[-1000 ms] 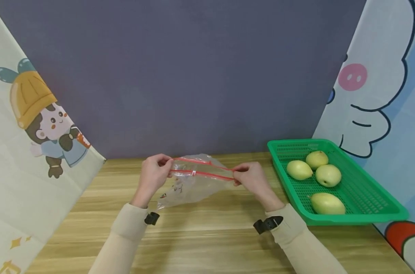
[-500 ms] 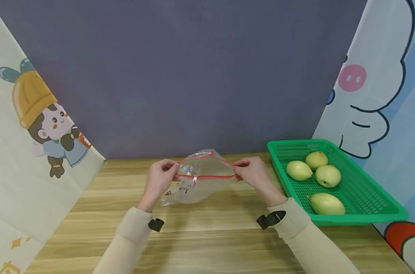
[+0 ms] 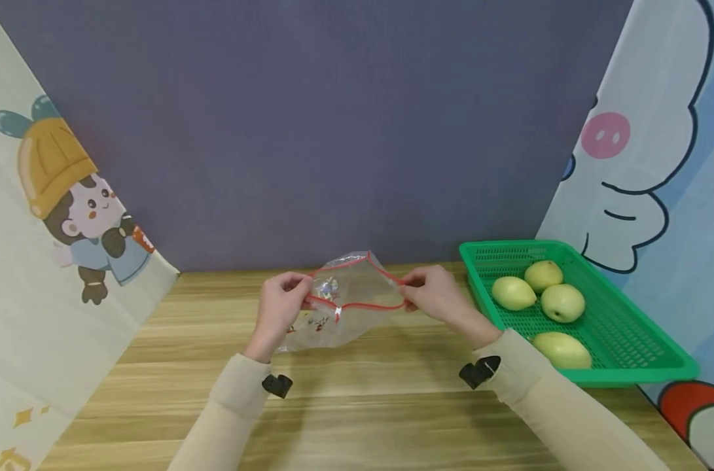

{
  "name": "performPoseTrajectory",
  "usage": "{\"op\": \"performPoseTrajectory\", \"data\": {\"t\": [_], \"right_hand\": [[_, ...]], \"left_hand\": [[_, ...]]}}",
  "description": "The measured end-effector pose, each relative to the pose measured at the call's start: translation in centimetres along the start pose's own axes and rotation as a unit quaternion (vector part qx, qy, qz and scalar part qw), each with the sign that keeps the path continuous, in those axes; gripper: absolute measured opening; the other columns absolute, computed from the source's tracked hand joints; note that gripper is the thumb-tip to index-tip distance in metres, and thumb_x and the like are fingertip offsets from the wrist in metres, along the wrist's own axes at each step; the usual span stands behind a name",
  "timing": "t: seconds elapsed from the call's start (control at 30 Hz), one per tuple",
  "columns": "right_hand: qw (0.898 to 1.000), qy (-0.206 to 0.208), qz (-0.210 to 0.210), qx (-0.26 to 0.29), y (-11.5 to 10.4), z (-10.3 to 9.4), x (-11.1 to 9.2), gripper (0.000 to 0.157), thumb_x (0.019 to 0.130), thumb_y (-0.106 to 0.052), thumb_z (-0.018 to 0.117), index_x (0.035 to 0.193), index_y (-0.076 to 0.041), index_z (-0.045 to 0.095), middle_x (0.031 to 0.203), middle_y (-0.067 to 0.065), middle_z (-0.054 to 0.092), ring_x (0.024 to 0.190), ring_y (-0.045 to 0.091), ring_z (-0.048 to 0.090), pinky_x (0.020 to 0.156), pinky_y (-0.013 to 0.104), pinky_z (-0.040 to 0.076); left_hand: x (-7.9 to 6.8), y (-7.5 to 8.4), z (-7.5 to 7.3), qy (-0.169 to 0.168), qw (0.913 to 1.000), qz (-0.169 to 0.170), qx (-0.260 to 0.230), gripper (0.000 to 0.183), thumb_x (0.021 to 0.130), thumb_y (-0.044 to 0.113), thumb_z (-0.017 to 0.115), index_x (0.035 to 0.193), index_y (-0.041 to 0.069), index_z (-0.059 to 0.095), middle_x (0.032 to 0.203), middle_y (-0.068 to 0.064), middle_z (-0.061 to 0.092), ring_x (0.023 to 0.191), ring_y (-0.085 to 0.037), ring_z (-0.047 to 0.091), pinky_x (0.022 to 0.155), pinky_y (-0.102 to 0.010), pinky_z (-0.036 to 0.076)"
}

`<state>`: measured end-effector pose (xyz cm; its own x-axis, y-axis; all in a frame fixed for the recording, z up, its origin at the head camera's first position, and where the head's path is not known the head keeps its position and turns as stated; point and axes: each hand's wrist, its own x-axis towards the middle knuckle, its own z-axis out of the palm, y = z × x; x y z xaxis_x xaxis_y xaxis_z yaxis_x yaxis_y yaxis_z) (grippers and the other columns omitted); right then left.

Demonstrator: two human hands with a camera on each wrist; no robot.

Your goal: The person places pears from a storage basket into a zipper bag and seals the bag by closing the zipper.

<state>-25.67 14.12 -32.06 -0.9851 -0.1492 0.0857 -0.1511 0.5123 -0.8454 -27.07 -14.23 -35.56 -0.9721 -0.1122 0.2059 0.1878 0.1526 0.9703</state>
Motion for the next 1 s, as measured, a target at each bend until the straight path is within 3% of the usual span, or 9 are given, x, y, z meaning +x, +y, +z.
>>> {"op": "performPoseTrajectory", "data": {"t": [0.33,0.57,1.0], "right_hand": [[0.997,-0.041,-0.040,-0.056,0.0,-1.4,-1.1,0.024,0.098,-0.011,0.065,0.116,0.004,0.070,0.092,0.010,0.072,0.077,0.021,0.071,0.066,0.031,0.061],[0.984,-0.043,-0.093,-0.146,1.3,-2.6,-2.1,0.026,0.099,-0.019,0.065,0.116,0.000,0.072,0.095,0.003,0.073,0.082,0.017,0.067,0.068,0.034,0.057],[0.965,-0.026,-0.090,-0.244,2.5,-5.2,-4.6,0.034,0.101,-0.029,0.062,0.121,-0.002,0.069,0.108,0.007,0.073,0.099,0.025,0.068,0.083,0.044,0.059]], "left_hand": [[0.0,0.0,0.6,-0.021,0.9982,-0.018,-0.053,0.022,0.100,0.009,0.064,0.112,-0.009,0.069,0.097,-0.014,0.066,0.065,-0.013,0.065,0.065,-0.029,0.063],[0.0,-0.1,1.0,-0.032,0.9957,-0.045,-0.074,0.021,0.100,0.008,0.064,0.113,-0.008,0.069,0.098,-0.012,0.065,0.067,-0.014,0.064,0.065,-0.027,0.063],[0.1,-0.4,1.5,-0.031,0.9914,-0.055,-0.114,0.019,0.101,0.005,0.062,0.112,-0.010,0.066,0.092,-0.013,0.064,0.071,-0.017,0.067,0.068,-0.030,0.064]]}}
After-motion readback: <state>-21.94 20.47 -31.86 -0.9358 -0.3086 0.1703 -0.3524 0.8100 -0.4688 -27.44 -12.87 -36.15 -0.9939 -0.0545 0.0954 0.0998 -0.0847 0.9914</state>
